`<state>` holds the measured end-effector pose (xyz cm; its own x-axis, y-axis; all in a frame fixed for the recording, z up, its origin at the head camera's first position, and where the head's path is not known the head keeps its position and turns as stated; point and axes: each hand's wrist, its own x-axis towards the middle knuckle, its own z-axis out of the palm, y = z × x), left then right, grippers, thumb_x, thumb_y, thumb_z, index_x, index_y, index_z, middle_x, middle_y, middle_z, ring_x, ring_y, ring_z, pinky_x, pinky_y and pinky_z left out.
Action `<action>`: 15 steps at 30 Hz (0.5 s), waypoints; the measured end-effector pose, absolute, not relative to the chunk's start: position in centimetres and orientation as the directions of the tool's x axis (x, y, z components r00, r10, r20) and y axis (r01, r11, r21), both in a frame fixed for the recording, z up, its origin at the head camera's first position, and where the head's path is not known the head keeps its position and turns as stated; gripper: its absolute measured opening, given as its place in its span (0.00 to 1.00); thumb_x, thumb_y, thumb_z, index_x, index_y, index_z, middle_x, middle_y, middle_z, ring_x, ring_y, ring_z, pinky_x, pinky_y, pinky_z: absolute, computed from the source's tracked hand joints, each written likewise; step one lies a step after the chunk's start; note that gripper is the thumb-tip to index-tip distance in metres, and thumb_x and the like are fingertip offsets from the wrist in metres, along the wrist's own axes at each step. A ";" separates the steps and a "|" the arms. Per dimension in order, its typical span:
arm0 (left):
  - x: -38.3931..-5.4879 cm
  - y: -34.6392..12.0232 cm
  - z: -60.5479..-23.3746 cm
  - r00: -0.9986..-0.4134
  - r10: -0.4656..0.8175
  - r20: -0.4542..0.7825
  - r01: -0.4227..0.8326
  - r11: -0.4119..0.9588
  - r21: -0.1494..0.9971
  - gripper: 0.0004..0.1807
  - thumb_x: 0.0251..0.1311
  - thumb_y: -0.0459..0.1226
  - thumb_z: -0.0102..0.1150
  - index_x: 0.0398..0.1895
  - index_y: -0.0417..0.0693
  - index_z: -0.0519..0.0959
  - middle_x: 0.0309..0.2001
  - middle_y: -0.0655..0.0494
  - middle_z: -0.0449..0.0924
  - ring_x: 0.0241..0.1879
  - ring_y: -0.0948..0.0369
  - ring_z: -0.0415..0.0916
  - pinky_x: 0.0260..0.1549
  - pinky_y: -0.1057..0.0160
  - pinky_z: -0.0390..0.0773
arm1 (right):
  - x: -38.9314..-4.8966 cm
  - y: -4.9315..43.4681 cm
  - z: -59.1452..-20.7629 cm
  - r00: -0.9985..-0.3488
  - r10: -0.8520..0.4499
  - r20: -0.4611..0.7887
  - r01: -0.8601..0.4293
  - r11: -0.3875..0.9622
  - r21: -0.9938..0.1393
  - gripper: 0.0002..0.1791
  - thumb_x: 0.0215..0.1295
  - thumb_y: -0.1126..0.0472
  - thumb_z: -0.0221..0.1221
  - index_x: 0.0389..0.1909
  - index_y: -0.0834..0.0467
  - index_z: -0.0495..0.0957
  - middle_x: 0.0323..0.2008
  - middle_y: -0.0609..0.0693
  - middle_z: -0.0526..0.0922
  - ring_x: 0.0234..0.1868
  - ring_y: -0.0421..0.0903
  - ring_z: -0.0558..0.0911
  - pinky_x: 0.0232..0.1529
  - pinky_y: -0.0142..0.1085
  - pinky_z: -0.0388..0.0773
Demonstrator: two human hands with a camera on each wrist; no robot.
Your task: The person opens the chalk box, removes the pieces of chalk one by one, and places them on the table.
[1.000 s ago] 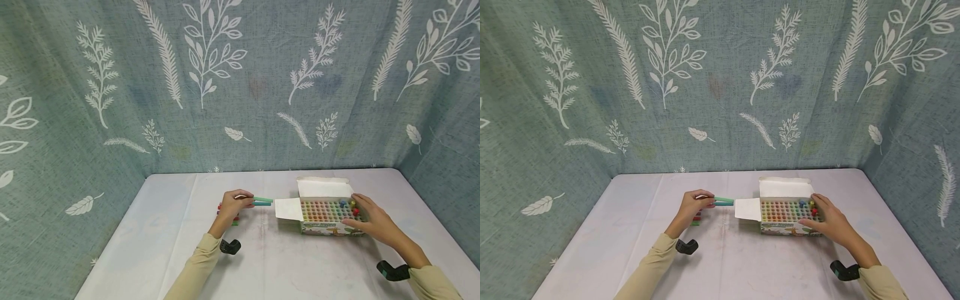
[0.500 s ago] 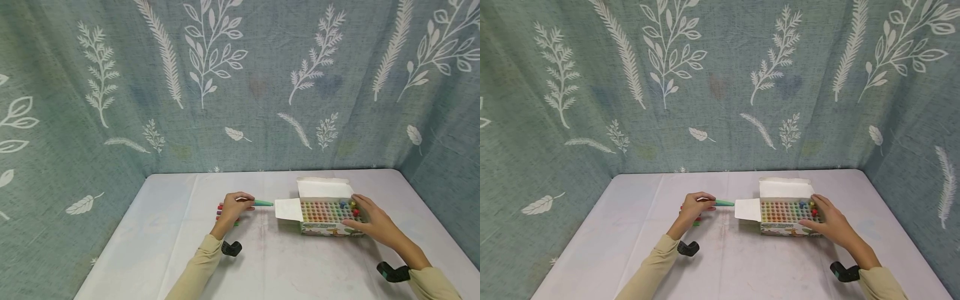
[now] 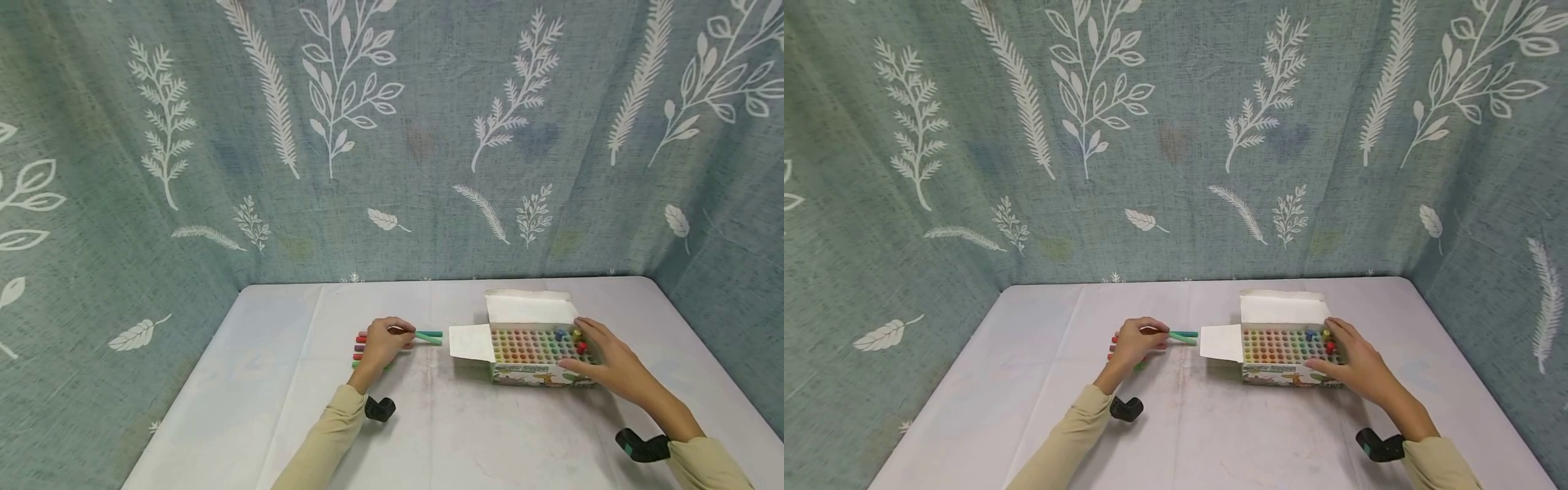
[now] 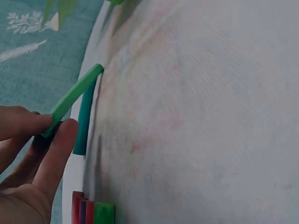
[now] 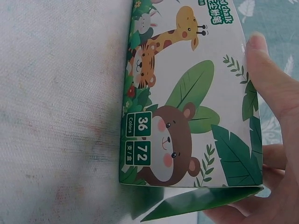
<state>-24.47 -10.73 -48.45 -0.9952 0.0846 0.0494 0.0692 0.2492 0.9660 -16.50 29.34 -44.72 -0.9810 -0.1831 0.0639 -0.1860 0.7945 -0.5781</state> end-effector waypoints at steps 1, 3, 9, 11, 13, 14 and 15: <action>-24.5 -10.7 -48.5 -0.994 0.082 0.066 0.087 0.290 0.953 0.04 0.53 0.26 0.64 0.33 0.36 0.84 0.33 0.47 0.82 0.30 0.51 0.83 0.28 0.60 0.83 | -16.5 29.4 -44.7 -0.981 -0.184 0.066 -0.188 0.794 -0.578 0.51 0.58 0.42 0.63 0.71 0.67 0.50 0.68 0.71 0.51 0.62 0.74 0.58 0.48 0.71 0.60; -24.6 -10.6 -48.6 -0.991 0.085 0.105 0.129 0.369 0.920 0.03 0.53 0.26 0.64 0.31 0.38 0.84 0.32 0.48 0.82 0.26 0.55 0.82 0.25 0.62 0.82 | -16.5 29.4 -44.7 -0.980 -0.185 0.070 -0.191 0.794 -0.577 0.51 0.58 0.42 0.63 0.71 0.67 0.50 0.68 0.71 0.51 0.62 0.74 0.58 0.48 0.71 0.60; -24.7 -10.6 -48.6 -0.968 0.134 0.210 0.249 0.547 0.799 0.04 0.52 0.25 0.64 0.28 0.40 0.84 0.31 0.52 0.81 0.25 0.62 0.79 0.23 0.66 0.78 | -16.5 29.4 -44.6 -0.980 -0.185 0.073 -0.193 0.789 -0.583 0.51 0.58 0.43 0.63 0.71 0.68 0.51 0.68 0.70 0.51 0.62 0.74 0.58 0.48 0.71 0.60; -24.7 -10.6 -48.6 -0.953 0.161 0.256 0.301 0.582 0.755 0.04 0.51 0.24 0.64 0.28 0.39 0.84 0.31 0.52 0.80 0.28 0.61 0.78 0.26 0.65 0.78 | -16.5 29.4 -44.6 -0.980 -0.187 0.073 -0.194 0.789 -0.583 0.51 0.58 0.43 0.63 0.71 0.68 0.51 0.68 0.71 0.51 0.62 0.74 0.58 0.48 0.71 0.60; -24.7 -10.5 -48.6 -0.938 0.189 0.289 0.343 0.608 0.716 0.05 0.50 0.23 0.63 0.28 0.39 0.84 0.30 0.52 0.80 0.31 0.59 0.78 0.30 0.64 0.79 | -16.5 29.3 -44.6 -0.980 -0.186 0.072 -0.193 0.791 -0.581 0.51 0.58 0.43 0.63 0.71 0.67 0.51 0.68 0.70 0.51 0.62 0.73 0.58 0.48 0.71 0.60; -24.7 -10.4 -48.6 -0.934 0.203 0.294 0.355 0.617 0.703 0.05 0.50 0.23 0.63 0.28 0.38 0.84 0.30 0.51 0.80 0.31 0.59 0.78 0.31 0.64 0.79 | -16.5 29.3 -44.6 -0.980 -0.185 0.071 -0.191 0.791 -0.580 0.51 0.58 0.43 0.63 0.71 0.67 0.51 0.68 0.70 0.51 0.62 0.73 0.58 0.48 0.71 0.60; -24.7 -10.4 -48.6 -0.932 0.216 0.290 0.361 0.626 0.691 0.05 0.50 0.23 0.63 0.28 0.38 0.84 0.30 0.52 0.80 0.32 0.59 0.78 0.31 0.64 0.79 | -16.5 29.3 -44.6 -0.980 -0.185 0.071 -0.191 0.792 -0.580 0.51 0.58 0.43 0.63 0.71 0.67 0.51 0.68 0.70 0.51 0.62 0.73 0.58 0.48 0.71 0.60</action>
<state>-24.70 -10.38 -48.57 -0.9322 0.2161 0.2904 0.3606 0.6260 0.6915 -16.47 29.34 -44.63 -0.9802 -0.1847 0.0711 -0.1913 0.7918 -0.5800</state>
